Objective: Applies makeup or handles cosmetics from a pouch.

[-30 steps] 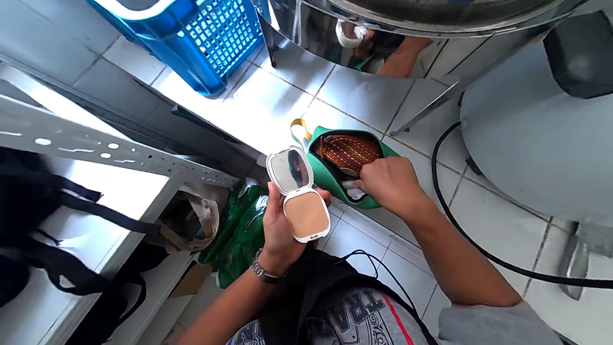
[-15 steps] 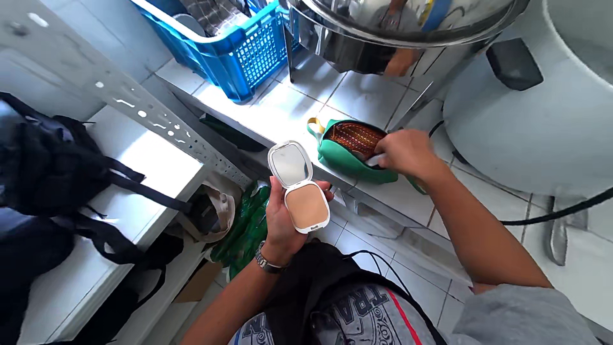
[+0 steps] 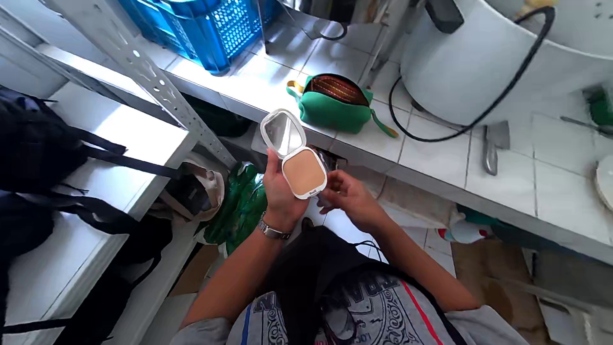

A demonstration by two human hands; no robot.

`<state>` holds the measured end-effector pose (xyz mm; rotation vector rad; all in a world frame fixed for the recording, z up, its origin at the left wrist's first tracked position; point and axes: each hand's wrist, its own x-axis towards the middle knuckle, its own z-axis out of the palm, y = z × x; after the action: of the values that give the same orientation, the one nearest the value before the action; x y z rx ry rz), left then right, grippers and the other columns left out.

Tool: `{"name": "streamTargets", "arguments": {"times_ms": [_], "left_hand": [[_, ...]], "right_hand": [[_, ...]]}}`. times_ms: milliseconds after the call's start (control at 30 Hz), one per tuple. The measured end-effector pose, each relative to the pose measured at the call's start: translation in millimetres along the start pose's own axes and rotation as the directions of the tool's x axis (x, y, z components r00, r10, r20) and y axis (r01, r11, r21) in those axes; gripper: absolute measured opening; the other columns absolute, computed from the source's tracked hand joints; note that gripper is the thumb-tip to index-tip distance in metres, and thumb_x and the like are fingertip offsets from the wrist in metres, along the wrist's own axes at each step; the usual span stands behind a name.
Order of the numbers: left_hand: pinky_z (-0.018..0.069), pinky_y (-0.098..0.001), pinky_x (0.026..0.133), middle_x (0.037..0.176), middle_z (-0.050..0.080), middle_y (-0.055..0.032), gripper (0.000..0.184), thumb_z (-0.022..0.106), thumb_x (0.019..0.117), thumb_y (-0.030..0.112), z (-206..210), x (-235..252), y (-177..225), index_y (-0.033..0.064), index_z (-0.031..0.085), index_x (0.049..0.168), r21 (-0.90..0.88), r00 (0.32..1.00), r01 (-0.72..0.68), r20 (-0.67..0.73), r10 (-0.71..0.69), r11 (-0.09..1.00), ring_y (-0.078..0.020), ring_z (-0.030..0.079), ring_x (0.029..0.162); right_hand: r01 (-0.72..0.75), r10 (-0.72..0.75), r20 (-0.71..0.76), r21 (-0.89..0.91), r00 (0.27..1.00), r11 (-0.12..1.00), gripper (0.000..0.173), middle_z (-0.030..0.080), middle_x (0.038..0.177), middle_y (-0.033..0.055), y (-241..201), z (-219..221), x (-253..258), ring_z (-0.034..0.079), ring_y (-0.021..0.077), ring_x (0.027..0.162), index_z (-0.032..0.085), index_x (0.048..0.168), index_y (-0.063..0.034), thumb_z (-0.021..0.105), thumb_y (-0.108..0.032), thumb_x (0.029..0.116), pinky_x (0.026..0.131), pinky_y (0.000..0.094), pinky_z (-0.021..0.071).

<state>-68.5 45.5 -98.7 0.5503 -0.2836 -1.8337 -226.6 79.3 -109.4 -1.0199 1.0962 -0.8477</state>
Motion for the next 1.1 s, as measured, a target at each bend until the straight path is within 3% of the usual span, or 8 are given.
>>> {"name": "streamTargets", "arguments": {"times_ms": [133,267,467,533,633,733,900,1100], "left_hand": [[0.0604,-0.0319,0.082,0.106,0.071,0.0008,0.064,0.013,0.1075,0.059,13,-17,-24,0.0205,0.060,0.128,0.052,0.992,-0.025,-0.121,0.031,0.998,-0.0104,0.070,0.097],[0.0600,-0.0330,0.080,0.103,0.071,-0.0004,0.066,0.010,0.1079,0.058,34,-5,-45,0.0182,0.062,0.121,0.073,0.972,-0.112,-0.201,0.124,0.991,-0.0118,0.070,0.095],[0.0598,-0.0336,0.083,0.097,0.072,0.0016,0.067,0.007,0.1084,0.054,76,50,-100,0.0191,0.065,0.108,0.136,0.963,-0.236,-0.097,0.250,0.962,-0.0103,0.070,0.095],[0.0596,-0.0326,0.084,0.099,0.072,0.0031,0.068,0.006,0.1082,0.054,92,69,-119,0.0209,0.065,0.109,0.124,0.969,-0.234,-0.053,0.242,0.964,-0.0088,0.070,0.097],[0.0602,-0.0338,0.084,0.104,0.073,0.0015,0.070,0.006,0.1075,0.056,113,91,-139,0.0206,0.066,0.115,0.062,0.978,-0.209,0.013,0.208,0.976,-0.0103,0.070,0.100],[0.0602,-0.0340,0.085,0.106,0.073,0.0010,0.070,0.006,0.1076,0.055,131,105,-153,0.0204,0.065,0.117,0.051,0.978,-0.210,0.025,0.209,0.976,-0.0111,0.070,0.102],[0.0605,-0.0349,0.083,0.101,0.073,0.0009,0.067,0.009,0.1078,0.056,150,124,-173,0.0205,0.066,0.112,0.116,0.969,-0.238,-0.033,0.244,0.964,-0.0115,0.071,0.097],[0.0607,-0.0320,0.079,0.097,0.072,0.0021,0.067,0.010,0.1073,0.059,158,139,-173,0.0211,0.066,0.108,0.141,0.976,-0.209,-0.036,0.216,0.968,-0.0095,0.071,0.093]], "right_hand": [[-0.032,0.046,0.221,-0.069,0.974,0.997,0.013,0.070,0.089,-0.0051,10,-11,-21,0.065,-0.0002,0.079,0.065,0.110,-0.0009,0.059,-0.008,0.1006,0.075,0.0193,0.0548],[0.127,-0.094,0.103,-0.387,0.990,0.913,0.020,0.067,0.079,-0.0028,7,-26,-23,0.060,-0.0031,0.070,0.072,0.099,-0.0004,0.069,-0.020,0.0951,0.070,0.0182,0.0516],[0.319,-0.543,-0.037,-0.775,0.839,0.545,0.025,0.071,0.075,0.0122,11,-90,-10,0.069,0.0261,0.072,0.074,0.087,0.0000,0.070,-0.024,0.0903,0.071,0.0440,0.0559],[0.321,-0.508,-0.036,-0.737,0.861,0.595,0.027,0.073,0.082,0.0127,2,-123,-7,0.070,0.0237,0.077,0.074,0.093,0.0007,0.069,-0.026,0.0923,0.075,0.0413,0.0566],[0.241,-0.198,0.151,-0.371,0.968,0.897,0.030,0.069,0.104,0.0060,-26,-178,-5,0.066,0.0052,0.096,0.064,0.119,0.0047,0.054,-0.020,0.1057,0.091,0.0254,0.0545],[0.145,-0.140,0.201,-0.010,0.970,0.989,0.016,0.072,0.098,-0.0025,-37,-211,1,0.070,0.0024,0.090,0.063,0.113,0.0017,0.051,-0.005,0.1044,0.086,0.0236,0.0596],[0.207,-0.227,-0.052,-0.249,0.973,0.946,0.034,0.071,0.088,0.0008,-30,-232,12,0.067,0.0012,0.078,0.066,0.107,0.0008,0.083,-0.010,0.0801,0.076,0.0192,0.0569],[0.196,-0.161,0.160,-0.241,0.974,0.951,0.032,0.065,0.109,0.0073,-19,-243,17,0.066,0.0040,0.090,0.051,0.129,0.0074,0.056,-0.008,0.1017,0.083,0.0219,0.0571]]}}
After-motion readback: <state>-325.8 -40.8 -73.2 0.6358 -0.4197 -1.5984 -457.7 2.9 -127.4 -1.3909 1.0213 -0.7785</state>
